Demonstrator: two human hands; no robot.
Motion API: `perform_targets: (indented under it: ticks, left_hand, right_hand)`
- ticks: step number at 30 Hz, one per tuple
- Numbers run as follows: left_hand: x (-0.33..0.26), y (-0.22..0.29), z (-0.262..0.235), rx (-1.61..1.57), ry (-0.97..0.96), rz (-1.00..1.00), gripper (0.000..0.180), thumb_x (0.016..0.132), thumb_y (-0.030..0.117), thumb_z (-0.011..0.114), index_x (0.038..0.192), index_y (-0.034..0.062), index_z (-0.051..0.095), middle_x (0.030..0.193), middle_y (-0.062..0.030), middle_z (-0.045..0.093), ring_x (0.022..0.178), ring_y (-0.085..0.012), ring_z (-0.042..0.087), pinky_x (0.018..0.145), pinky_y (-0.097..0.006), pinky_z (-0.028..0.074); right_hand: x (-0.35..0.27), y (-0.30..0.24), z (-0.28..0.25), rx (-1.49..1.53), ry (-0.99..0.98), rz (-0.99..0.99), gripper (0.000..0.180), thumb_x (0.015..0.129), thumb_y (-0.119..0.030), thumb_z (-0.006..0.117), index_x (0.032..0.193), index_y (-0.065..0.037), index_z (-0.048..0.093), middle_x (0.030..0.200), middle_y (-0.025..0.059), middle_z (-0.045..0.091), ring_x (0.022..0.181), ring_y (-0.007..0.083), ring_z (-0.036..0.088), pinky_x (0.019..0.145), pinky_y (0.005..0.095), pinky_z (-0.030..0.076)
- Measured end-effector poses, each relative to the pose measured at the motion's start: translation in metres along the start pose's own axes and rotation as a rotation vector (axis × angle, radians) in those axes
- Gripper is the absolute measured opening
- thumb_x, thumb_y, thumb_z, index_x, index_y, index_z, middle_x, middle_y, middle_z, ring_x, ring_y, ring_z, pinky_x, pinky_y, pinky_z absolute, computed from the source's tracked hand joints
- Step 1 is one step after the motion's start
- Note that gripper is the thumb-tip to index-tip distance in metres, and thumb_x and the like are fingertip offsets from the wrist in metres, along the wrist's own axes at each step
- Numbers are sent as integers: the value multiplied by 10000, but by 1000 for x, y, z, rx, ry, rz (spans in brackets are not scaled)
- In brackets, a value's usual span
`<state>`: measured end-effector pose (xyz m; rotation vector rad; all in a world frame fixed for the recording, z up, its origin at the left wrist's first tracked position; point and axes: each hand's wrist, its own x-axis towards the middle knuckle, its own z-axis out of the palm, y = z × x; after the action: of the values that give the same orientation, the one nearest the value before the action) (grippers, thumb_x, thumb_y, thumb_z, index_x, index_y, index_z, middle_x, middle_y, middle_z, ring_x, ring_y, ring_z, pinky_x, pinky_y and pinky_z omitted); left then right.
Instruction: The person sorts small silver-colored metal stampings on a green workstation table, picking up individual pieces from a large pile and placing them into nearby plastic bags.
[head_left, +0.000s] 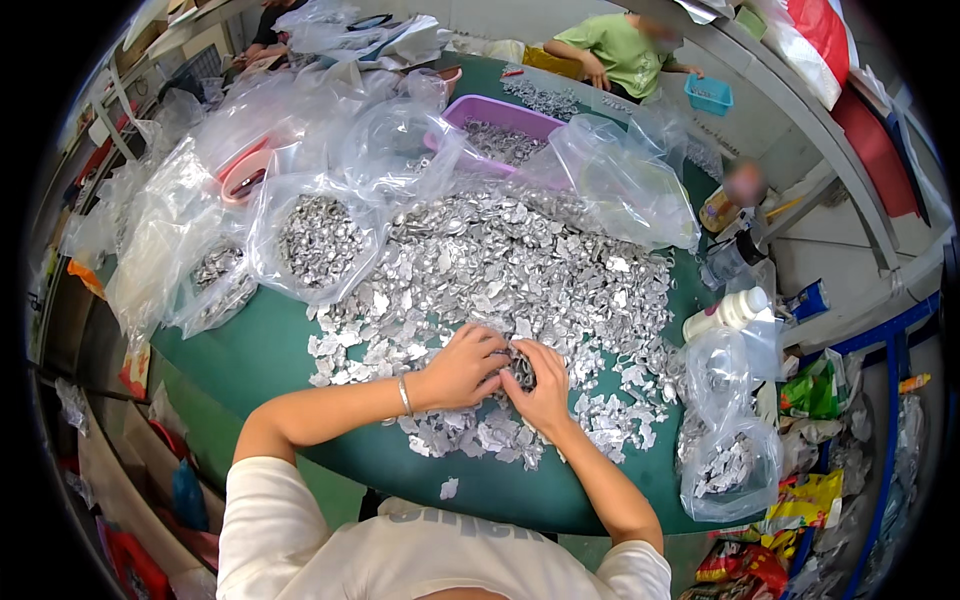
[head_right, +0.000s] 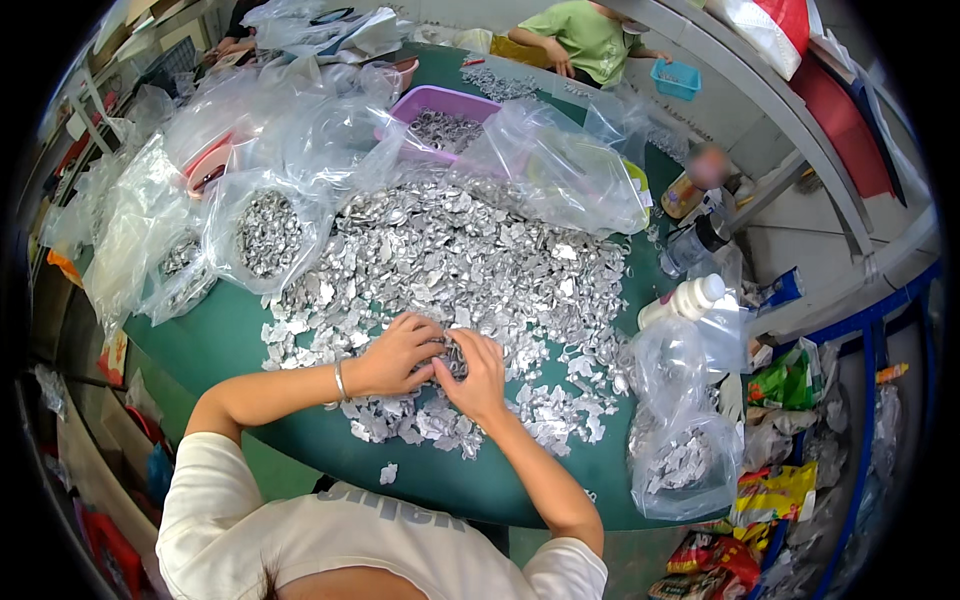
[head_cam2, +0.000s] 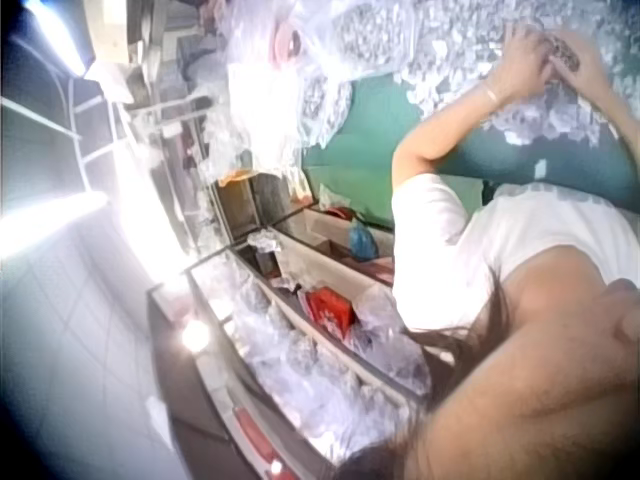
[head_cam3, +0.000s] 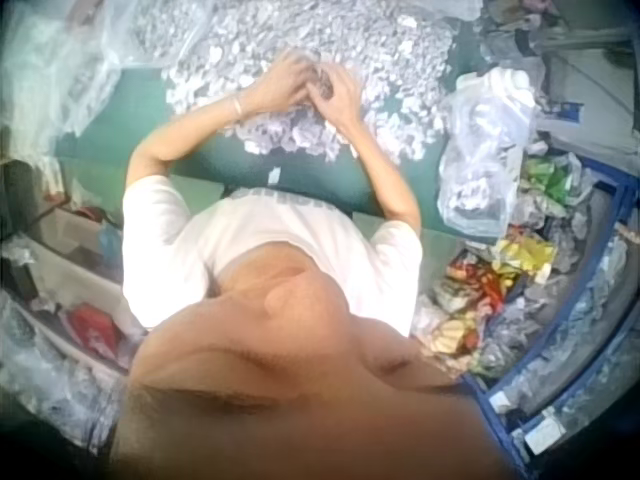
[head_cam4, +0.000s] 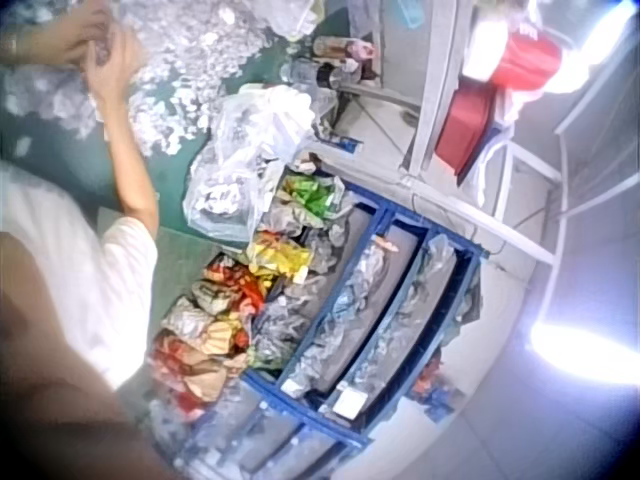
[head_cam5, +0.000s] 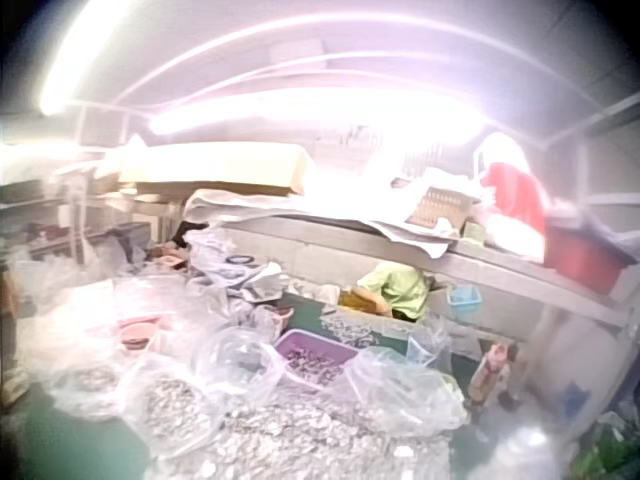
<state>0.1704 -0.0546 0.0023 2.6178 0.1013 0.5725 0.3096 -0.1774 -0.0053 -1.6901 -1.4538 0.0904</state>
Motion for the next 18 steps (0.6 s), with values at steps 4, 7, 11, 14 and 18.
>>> perform_targets:
  ticks: [4,7,11,14,18]
  left_hand:
    - [-22,21,-5,-8,10,-6,291,779,100,646,1060,32,611,1118,-117,567,1068,-306,488,932,-428,388]
    - [-42,30,-3,-125,-28,-71,304,781,72,639,1081,36,606,1134,-119,567,1057,-312,493,926,-427,390]
    - [-65,33,1,-64,24,-57,319,779,29,623,1096,61,601,1145,-122,563,1048,-310,499,912,-425,392]
    - [-61,30,0,-77,107,-186,322,797,40,615,1116,66,592,1196,-122,549,1092,-310,491,914,-434,382]
    - [-35,37,8,-31,77,-106,395,824,116,627,1209,72,550,1333,-115,464,1210,-306,429,965,-436,358]
  right_hand:
    - [-23,-12,-6,16,-18,-8,314,687,-79,717,979,-21,618,1023,137,618,970,324,575,891,394,422]
    - [-43,-13,-14,64,-57,-26,250,693,-38,701,932,-21,629,994,127,614,952,310,573,906,407,419]
    - [-58,-25,-36,13,-202,-144,194,708,-34,692,894,-30,635,954,84,612,915,281,575,951,466,403]
    - [-69,-27,-50,-30,-189,-104,169,701,-56,700,863,-51,654,931,73,620,899,263,573,959,457,391]
    - [-80,-14,-62,-293,-53,139,243,731,-92,690,964,-45,639,1029,116,606,983,296,531,936,413,374]
